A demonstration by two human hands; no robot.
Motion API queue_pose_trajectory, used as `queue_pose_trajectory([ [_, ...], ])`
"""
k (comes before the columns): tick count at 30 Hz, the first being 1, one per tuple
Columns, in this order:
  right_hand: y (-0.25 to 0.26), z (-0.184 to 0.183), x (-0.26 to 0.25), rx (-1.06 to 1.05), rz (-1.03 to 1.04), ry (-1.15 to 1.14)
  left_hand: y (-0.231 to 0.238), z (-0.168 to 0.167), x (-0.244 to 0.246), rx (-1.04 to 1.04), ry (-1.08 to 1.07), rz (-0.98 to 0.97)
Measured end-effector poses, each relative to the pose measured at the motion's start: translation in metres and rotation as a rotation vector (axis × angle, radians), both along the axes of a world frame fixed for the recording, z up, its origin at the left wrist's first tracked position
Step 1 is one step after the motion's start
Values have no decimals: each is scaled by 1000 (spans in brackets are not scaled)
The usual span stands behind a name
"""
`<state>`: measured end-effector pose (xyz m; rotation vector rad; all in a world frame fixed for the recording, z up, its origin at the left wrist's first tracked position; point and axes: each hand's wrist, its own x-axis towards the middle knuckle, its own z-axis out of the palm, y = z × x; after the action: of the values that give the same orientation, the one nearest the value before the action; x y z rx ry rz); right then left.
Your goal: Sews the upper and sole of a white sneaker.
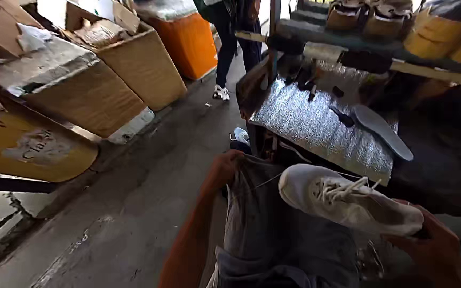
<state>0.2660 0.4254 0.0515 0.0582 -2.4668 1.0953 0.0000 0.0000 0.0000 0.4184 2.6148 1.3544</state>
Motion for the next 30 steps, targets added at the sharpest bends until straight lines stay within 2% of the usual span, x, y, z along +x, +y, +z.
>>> queue_pose_trajectory([
  [3,-10,-2,-9,-44,28,-14,-51,8,13,60,105,239],
  [5,-17,-10,-18,-67,57,-26,-74,6,20,-55,147,251],
  [7,-21,-19,-27,-65,72,-34,-89,4,40,-248,150,169],
  [9,-23,-23,-30,-58,68,-59,-96,5,89,-343,116,65],
  [12,-25,-26,-32,-78,76,-93,-83,-18,178,-287,-138,-295],
  [14,-30,-28,-35,-62,120,-103,-74,-50,225,-294,-82,-396],
  [16,-37,-29,-39,6,180,-118,-88,-64,251,-340,10,-389],
  [20,-48,-33,-44,216,298,-160,-148,-30,269,-287,-498,-387],
  [21,-51,-33,-48,256,315,-156,-151,-24,264,-286,-515,-390],
  [23,-56,-31,-56,321,331,-130,-127,-5,245,-268,-308,-388],
  [26,-64,-25,-68,378,356,-99,-28,37,207,38,11,-328],
  [28,-65,-24,-72,324,364,-123,44,49,191,215,27,-369],
  [30,-54,-29,-68,23,340,-169,96,53,179,148,-154,-462],
])
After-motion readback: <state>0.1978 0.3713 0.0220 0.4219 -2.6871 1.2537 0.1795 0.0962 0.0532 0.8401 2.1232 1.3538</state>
